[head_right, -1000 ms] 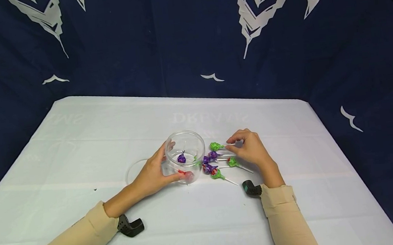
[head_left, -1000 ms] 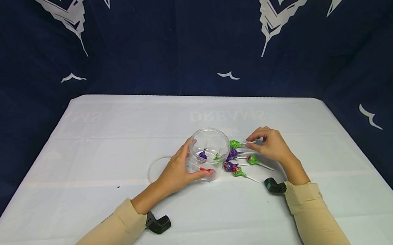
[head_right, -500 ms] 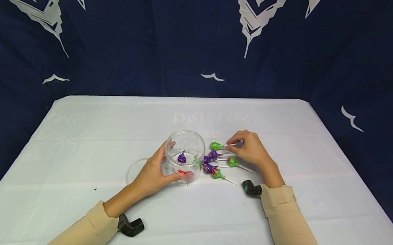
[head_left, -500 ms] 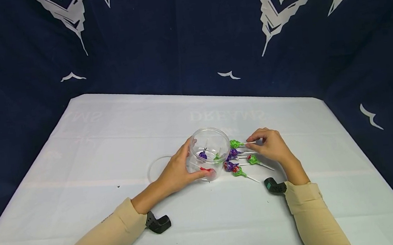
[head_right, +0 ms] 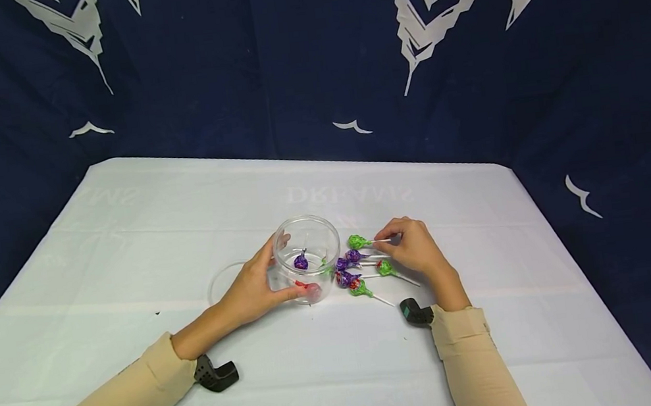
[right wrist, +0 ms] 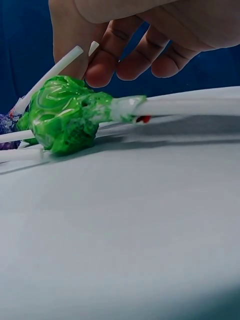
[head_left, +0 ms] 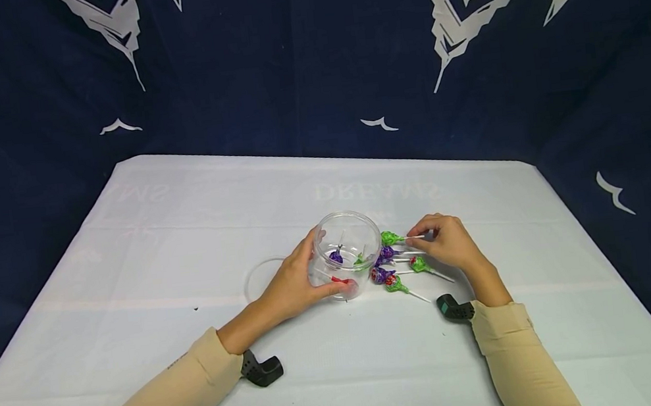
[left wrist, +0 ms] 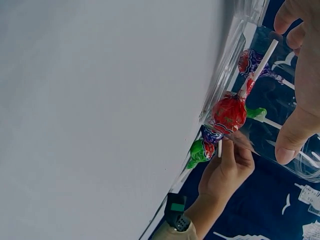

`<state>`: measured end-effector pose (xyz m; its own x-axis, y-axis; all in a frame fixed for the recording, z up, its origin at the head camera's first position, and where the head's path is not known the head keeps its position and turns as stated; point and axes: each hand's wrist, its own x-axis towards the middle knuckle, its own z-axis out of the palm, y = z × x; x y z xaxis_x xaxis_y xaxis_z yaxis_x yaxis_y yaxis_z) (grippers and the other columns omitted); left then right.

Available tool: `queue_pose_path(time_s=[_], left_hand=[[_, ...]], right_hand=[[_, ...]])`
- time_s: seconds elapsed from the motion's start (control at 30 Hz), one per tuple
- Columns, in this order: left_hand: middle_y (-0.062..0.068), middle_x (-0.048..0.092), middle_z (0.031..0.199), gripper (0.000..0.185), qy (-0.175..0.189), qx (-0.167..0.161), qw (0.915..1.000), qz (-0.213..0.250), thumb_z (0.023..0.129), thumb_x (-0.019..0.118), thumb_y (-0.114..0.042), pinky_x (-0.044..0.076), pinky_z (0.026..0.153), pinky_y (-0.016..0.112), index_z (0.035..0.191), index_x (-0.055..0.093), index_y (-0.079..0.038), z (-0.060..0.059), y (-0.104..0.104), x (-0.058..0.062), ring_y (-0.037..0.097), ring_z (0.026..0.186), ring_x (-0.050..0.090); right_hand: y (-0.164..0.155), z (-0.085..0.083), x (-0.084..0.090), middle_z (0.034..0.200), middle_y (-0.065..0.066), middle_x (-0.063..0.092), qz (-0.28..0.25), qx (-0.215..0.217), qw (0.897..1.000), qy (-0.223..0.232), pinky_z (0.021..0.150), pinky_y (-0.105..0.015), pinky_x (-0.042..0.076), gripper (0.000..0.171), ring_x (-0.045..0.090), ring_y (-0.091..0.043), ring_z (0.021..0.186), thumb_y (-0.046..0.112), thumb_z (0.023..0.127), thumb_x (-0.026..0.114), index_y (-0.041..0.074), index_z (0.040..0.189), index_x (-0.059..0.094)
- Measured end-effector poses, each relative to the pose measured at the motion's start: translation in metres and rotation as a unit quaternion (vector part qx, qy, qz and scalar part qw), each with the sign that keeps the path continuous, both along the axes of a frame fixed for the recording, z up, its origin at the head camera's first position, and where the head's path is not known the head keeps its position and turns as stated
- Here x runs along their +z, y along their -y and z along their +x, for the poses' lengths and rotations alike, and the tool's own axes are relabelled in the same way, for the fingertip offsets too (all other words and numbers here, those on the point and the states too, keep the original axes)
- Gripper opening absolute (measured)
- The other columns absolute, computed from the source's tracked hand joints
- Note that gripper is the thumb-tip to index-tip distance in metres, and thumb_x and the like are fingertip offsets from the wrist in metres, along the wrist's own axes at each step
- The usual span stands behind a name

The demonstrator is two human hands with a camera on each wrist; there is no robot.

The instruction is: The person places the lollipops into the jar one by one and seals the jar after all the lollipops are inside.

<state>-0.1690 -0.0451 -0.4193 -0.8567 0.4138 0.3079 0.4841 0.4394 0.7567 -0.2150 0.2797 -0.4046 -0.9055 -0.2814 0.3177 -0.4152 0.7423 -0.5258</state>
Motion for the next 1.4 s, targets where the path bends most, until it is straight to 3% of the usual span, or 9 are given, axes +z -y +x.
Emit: queue_pose_path(time_s=[0.63, 1.13, 1.4], left_hand=[[0.016, 0.042, 0.15, 0.108, -0.003, 0.0, 1.0, -0.004, 0.075, 0.087, -0.039, 0.045, 0.102, 0.048, 0.156, 0.022, -0.007, -0.0001, 0.0002, 0.0016, 0.034, 0.121, 0.055], [0.015, 0.04, 0.151, 0.11, 0.015, 0.005, 0.9999, -0.007, 0.074, 0.087, -0.041, 0.043, 0.104, 0.048, 0.157, 0.021, -0.009, 0.0008, -0.0008, -0.0005, 0.032, 0.124, 0.053], [0.015, 0.041, 0.151, 0.109, 0.008, 0.005, 0.9999, -0.006, 0.074, 0.087, -0.042, 0.045, 0.102, 0.048, 0.156, 0.023, -0.008, 0.0007, -0.0007, 0.0005, 0.034, 0.119, 0.056]], right_hand=[[0.0002, 0.001, 0.0019, 0.081, -0.005, 0.07, -0.006, -0.005, 1.0, 0.001, 0.063, -0.027, 0.041, 0.006, 0.05, -0.018, 0.069, 0.005, 0.083, 0.079, 0.001, 0.082, 0.076], [0.002, 0.0041, 0.0041, 0.078, -0.007, 0.07, -0.059, -0.01, 0.998, -0.019, 0.063, -0.023, 0.042, 0.005, 0.052, -0.015, 0.07, 0.0, 0.081, 0.08, 0.0, 0.08, 0.075], [0.0019, 0.0045, 0.0082, 0.082, -0.01, 0.071, -0.091, -0.029, 0.995, -0.019, 0.064, -0.022, 0.043, 0.005, 0.053, -0.013, 0.071, 0.002, 0.084, 0.078, -0.001, 0.081, 0.074]])
